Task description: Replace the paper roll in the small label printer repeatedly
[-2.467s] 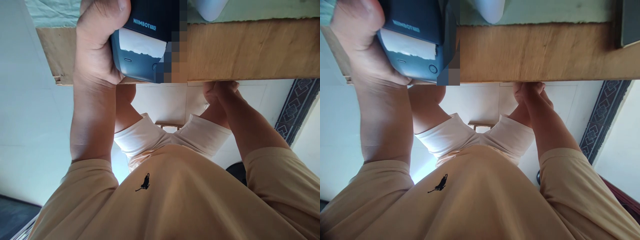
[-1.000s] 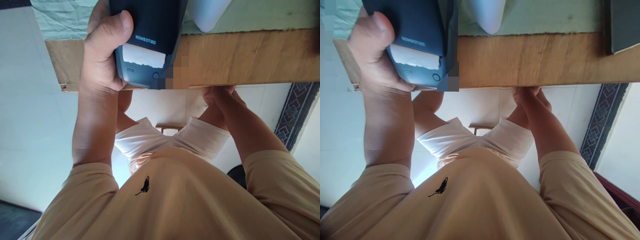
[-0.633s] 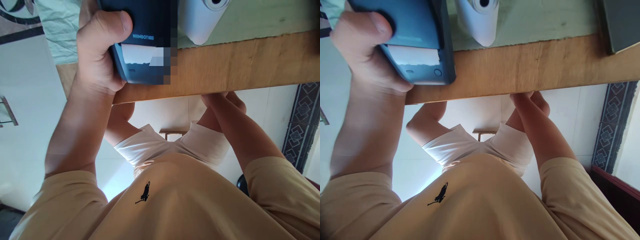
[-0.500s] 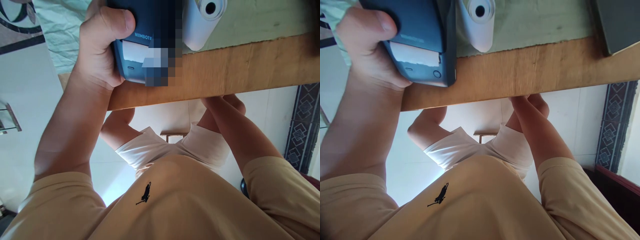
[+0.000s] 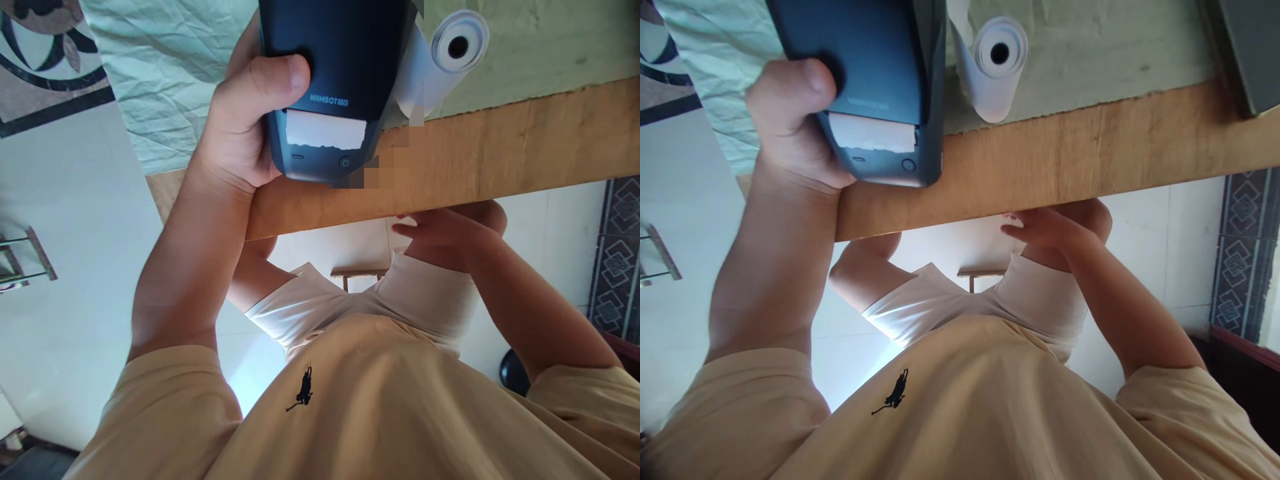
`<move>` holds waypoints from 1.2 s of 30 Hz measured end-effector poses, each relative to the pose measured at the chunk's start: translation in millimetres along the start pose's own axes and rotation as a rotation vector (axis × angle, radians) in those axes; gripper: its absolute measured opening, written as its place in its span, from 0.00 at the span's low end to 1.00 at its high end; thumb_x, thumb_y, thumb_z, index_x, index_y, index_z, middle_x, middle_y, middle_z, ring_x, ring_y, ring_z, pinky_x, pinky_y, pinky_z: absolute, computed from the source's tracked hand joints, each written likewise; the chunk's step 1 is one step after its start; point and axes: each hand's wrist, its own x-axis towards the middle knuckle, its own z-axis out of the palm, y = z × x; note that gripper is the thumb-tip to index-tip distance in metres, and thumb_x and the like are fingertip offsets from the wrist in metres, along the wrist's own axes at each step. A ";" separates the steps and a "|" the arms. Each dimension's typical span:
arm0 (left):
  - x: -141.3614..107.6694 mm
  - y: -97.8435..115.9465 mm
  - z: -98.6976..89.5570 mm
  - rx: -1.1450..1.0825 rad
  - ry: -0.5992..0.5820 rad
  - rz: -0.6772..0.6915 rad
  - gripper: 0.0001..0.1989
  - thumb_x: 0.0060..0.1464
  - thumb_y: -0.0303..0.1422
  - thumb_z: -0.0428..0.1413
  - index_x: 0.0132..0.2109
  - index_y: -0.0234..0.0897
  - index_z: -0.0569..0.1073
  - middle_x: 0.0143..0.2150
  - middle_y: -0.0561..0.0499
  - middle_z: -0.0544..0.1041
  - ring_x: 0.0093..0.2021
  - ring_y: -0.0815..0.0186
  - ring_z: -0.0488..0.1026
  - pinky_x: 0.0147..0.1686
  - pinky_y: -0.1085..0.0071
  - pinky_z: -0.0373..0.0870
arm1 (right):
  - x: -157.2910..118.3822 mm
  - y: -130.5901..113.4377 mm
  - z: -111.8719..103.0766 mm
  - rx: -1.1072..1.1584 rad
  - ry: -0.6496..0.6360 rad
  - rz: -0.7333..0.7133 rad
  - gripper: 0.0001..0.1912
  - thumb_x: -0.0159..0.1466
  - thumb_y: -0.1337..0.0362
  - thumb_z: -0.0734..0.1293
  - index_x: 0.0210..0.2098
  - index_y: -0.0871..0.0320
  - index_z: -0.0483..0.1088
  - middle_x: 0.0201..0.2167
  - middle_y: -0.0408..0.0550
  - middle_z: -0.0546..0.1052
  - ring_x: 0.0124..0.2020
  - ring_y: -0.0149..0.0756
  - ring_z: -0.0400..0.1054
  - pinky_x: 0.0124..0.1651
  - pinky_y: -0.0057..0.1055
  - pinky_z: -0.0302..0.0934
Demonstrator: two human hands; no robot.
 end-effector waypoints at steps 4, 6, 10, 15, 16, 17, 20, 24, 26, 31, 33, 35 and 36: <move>-1.8 -0.7 4.9 -0.046 -0.042 0.011 0.14 0.58 0.26 0.46 0.50 0.27 0.68 0.45 0.46 0.75 0.61 0.49 0.72 0.52 0.47 0.75 | -40.4 -11.0 -2.8 0.154 0.062 -0.279 0.20 0.67 0.52 0.61 0.50 0.60 0.68 0.48 0.51 0.72 0.48 0.29 0.68 0.54 0.35 0.69; -2.3 -1.6 6.6 -0.033 -0.052 0.024 0.14 0.58 0.26 0.45 0.49 0.28 0.69 0.44 0.47 0.76 0.60 0.51 0.73 0.50 0.52 0.78 | -63.1 -19.8 -13.9 0.257 0.189 -0.390 0.16 0.67 0.54 0.61 0.47 0.57 0.69 0.40 0.47 0.76 0.40 0.27 0.71 0.44 0.28 0.70; -3.7 -2.0 10.0 -0.010 -0.017 0.030 0.12 0.60 0.27 0.46 0.49 0.29 0.67 0.38 0.51 0.75 0.57 0.54 0.75 0.50 0.56 0.79 | -78.1 -59.3 -46.8 0.416 0.589 -0.495 0.08 0.65 0.58 0.62 0.38 0.52 0.70 0.33 0.43 0.73 0.33 0.26 0.69 0.34 0.27 0.64; -6.9 -0.5 15.1 -0.042 0.072 0.034 0.10 0.62 0.26 0.49 0.50 0.31 0.65 0.38 0.54 0.76 0.55 0.59 0.77 0.58 0.56 0.73 | -30.4 -113.9 -85.1 0.284 1.004 -0.411 0.21 0.61 0.58 0.64 0.54 0.48 0.64 0.52 0.38 0.68 0.51 0.29 0.66 0.48 0.27 0.63; -7.3 -0.4 15.5 -0.046 0.082 0.023 0.10 0.61 0.27 0.50 0.50 0.32 0.65 0.40 0.53 0.77 0.55 0.58 0.76 0.57 0.56 0.74 | -20.1 -119.5 -89.6 0.199 0.924 -0.407 0.28 0.60 0.55 0.65 0.59 0.51 0.60 0.56 0.40 0.66 0.53 0.31 0.65 0.50 0.27 0.64; -7.4 -0.4 15.8 -0.050 0.089 0.016 0.10 0.60 0.27 0.51 0.49 0.33 0.66 0.41 0.52 0.77 0.56 0.56 0.76 0.57 0.57 0.74 | -11.6 -123.3 -92.5 0.139 0.899 -0.441 0.29 0.61 0.54 0.64 0.59 0.55 0.59 0.56 0.42 0.64 0.54 0.32 0.63 0.55 0.30 0.64; -7.0 -0.3 16.3 -0.066 0.083 0.026 0.10 0.60 0.27 0.51 0.49 0.33 0.66 0.38 0.52 0.77 0.56 0.55 0.76 0.57 0.58 0.74 | 0.5 -127.4 -92.6 -0.004 0.830 -0.504 0.22 0.62 0.62 0.64 0.55 0.61 0.62 0.53 0.46 0.67 0.57 0.34 0.61 0.64 0.34 0.60; -5.9 0.8 16.8 -0.067 0.044 0.042 0.09 0.62 0.24 0.47 0.49 0.29 0.64 0.34 0.54 0.76 0.49 0.61 0.80 0.57 0.56 0.73 | -2.6 -128.3 -86.2 -0.008 0.844 -0.473 0.21 0.60 0.72 0.62 0.53 0.59 0.65 0.49 0.47 0.69 0.56 0.35 0.62 0.61 0.33 0.61; -5.7 1.5 16.4 -0.069 0.028 0.034 0.09 0.62 0.22 0.45 0.49 0.29 0.63 0.35 0.54 0.77 0.47 0.63 0.80 0.56 0.58 0.74 | -3.6 -127.9 -85.3 0.003 0.853 -0.469 0.21 0.60 0.72 0.62 0.53 0.57 0.66 0.48 0.46 0.70 0.55 0.34 0.62 0.61 0.33 0.62; -5.6 2.8 15.5 -0.054 0.030 0.039 0.10 0.62 0.24 0.46 0.50 0.31 0.64 0.40 0.52 0.79 0.44 0.67 0.81 0.44 0.70 0.78 | 1.7 -123.3 -87.6 0.137 0.898 -0.525 0.28 0.58 0.77 0.58 0.56 0.54 0.61 0.56 0.41 0.68 0.59 0.31 0.63 0.61 0.32 0.62; -5.5 3.1 16.0 -0.053 0.022 0.037 0.10 0.62 0.24 0.47 0.50 0.31 0.64 0.40 0.52 0.79 0.45 0.67 0.80 0.44 0.72 0.78 | 3.5 -122.7 -87.6 0.180 0.893 -0.513 0.29 0.56 0.79 0.56 0.55 0.54 0.60 0.55 0.41 0.69 0.56 0.30 0.65 0.58 0.32 0.64; -5.2 3.1 16.6 -0.054 0.023 0.032 0.10 0.62 0.24 0.46 0.50 0.31 0.64 0.41 0.52 0.79 0.47 0.65 0.80 0.48 0.69 0.78 | 4.3 -123.4 -86.9 0.158 0.899 -0.497 0.27 0.56 0.78 0.55 0.52 0.55 0.63 0.50 0.42 0.71 0.50 0.29 0.66 0.56 0.32 0.64; -5.1 3.0 16.8 -0.055 0.028 0.031 0.11 0.62 0.23 0.45 0.50 0.31 0.64 0.41 0.52 0.79 0.48 0.65 0.80 0.50 0.68 0.78 | 4.5 -124.0 -86.4 0.132 0.904 -0.496 0.24 0.56 0.78 0.56 0.51 0.56 0.64 0.48 0.42 0.71 0.49 0.29 0.65 0.56 0.32 0.63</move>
